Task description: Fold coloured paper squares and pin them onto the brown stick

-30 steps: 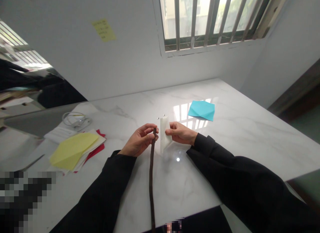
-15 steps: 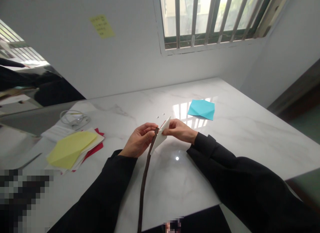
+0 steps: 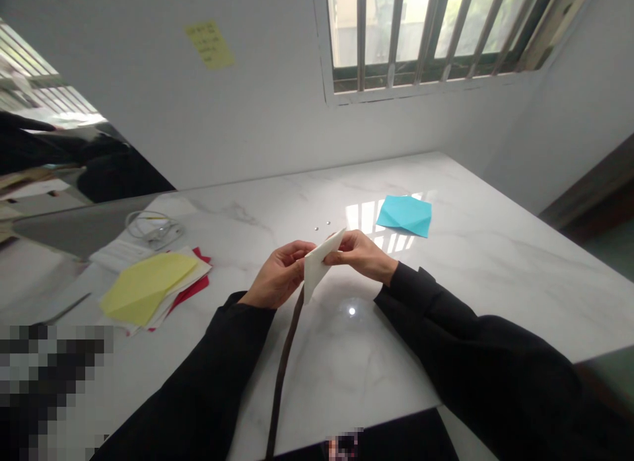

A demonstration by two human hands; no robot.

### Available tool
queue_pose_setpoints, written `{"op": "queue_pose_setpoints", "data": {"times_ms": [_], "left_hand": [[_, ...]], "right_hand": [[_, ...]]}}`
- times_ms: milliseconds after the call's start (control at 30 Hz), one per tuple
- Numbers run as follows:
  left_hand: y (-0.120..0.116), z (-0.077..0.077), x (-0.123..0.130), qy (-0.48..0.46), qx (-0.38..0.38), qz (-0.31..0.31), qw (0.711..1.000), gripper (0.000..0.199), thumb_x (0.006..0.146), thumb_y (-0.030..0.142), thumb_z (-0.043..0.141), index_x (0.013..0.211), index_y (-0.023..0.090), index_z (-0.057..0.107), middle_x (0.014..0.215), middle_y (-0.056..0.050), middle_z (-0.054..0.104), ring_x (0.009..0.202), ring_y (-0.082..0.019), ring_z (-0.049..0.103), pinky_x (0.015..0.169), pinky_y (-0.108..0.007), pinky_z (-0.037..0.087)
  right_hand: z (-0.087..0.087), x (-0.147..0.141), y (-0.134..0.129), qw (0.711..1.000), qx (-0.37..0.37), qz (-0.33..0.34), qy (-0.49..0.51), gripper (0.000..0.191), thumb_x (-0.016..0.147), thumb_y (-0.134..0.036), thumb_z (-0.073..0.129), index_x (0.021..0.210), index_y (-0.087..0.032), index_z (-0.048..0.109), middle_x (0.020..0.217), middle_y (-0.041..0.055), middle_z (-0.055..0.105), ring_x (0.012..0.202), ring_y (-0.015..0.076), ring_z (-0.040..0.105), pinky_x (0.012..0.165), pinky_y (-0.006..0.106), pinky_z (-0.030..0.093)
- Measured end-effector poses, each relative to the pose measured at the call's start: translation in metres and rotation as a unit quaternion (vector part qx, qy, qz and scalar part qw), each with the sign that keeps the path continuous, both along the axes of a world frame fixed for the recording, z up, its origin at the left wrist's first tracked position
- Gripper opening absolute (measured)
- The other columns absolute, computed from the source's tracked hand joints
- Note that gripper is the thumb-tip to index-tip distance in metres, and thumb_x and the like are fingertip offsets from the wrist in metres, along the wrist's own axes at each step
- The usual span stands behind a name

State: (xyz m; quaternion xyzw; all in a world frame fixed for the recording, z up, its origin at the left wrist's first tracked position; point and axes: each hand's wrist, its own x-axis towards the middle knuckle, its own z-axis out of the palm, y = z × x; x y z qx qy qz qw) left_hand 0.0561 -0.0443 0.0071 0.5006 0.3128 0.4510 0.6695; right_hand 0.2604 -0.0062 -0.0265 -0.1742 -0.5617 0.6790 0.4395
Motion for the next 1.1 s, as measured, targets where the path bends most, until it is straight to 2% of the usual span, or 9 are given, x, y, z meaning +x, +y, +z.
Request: {"op": "queue_pose_setpoints", "data": {"times_ms": [267, 467, 667, 933, 1100], "left_hand": [[-0.004, 0.002, 0.002, -0.004, 0.026, -0.014, 1.000, 0.034, 0.070, 0.041, 0.095, 0.092, 0.021, 0.080, 0.079, -0.001, 0.070, 0.064, -0.010, 0.058, 0.060, -0.024, 0.048], [-0.006, 0.003, 0.004, -0.018, 0.041, -0.027, 0.999, 0.032, 0.070, 0.038, 0.095, 0.093, 0.022, 0.081, 0.078, 0.000, 0.068, 0.066, -0.010, 0.059, 0.060, -0.022, 0.050], [-0.006, 0.002, 0.005, -0.029, 0.038, -0.031, 0.998, 0.029, 0.072, 0.035, 0.094, 0.092, 0.021, 0.080, 0.076, 0.001, 0.068, 0.061, -0.008, 0.055, 0.058, -0.021, 0.049], [-0.006, 0.006, 0.006, -0.022, 0.014, -0.018, 0.999, 0.033, 0.070, 0.040, 0.095, 0.089, 0.019, 0.077, 0.076, 0.001, 0.068, 0.062, -0.009, 0.056, 0.059, -0.022, 0.047], [-0.004, 0.003, 0.004, -0.026, 0.001, -0.006, 1.000, 0.039, 0.068, 0.042, 0.097, 0.091, 0.018, 0.077, 0.080, -0.001, 0.071, 0.063, -0.009, 0.059, 0.059, -0.021, 0.047]], "right_hand": [[0.005, 0.000, -0.003, 1.000, 0.021, -0.001, 0.018, 0.022, 0.073, -0.034, 0.094, 0.077, -0.020, 0.078, 0.086, 0.0037, 0.073, 0.079, 0.0172, 0.068, 0.074, 0.032, 0.058], [0.010, 0.001, -0.006, 0.999, 0.034, -0.001, 0.025, 0.022, 0.073, -0.037, 0.094, 0.075, -0.021, 0.079, 0.085, 0.0055, 0.073, 0.087, 0.0212, 0.070, 0.075, 0.035, 0.060], [0.007, 0.002, -0.002, 0.998, 0.050, 0.011, 0.034, 0.021, 0.074, -0.034, 0.094, 0.078, -0.020, 0.079, 0.086, 0.0048, 0.075, 0.084, 0.0190, 0.070, 0.076, 0.033, 0.059], [0.009, 0.002, -0.003, 0.999, 0.039, 0.007, 0.013, 0.016, 0.074, -0.026, 0.093, 0.080, -0.019, 0.079, 0.085, 0.0031, 0.074, 0.082, 0.0179, 0.070, 0.079, 0.034, 0.059], [0.013, 0.002, -0.005, 1.000, 0.003, 0.007, -0.016, 0.024, 0.073, -0.032, 0.093, 0.086, -0.016, 0.079, 0.086, 0.0043, 0.076, 0.082, 0.0195, 0.072, 0.079, 0.035, 0.059]]}}
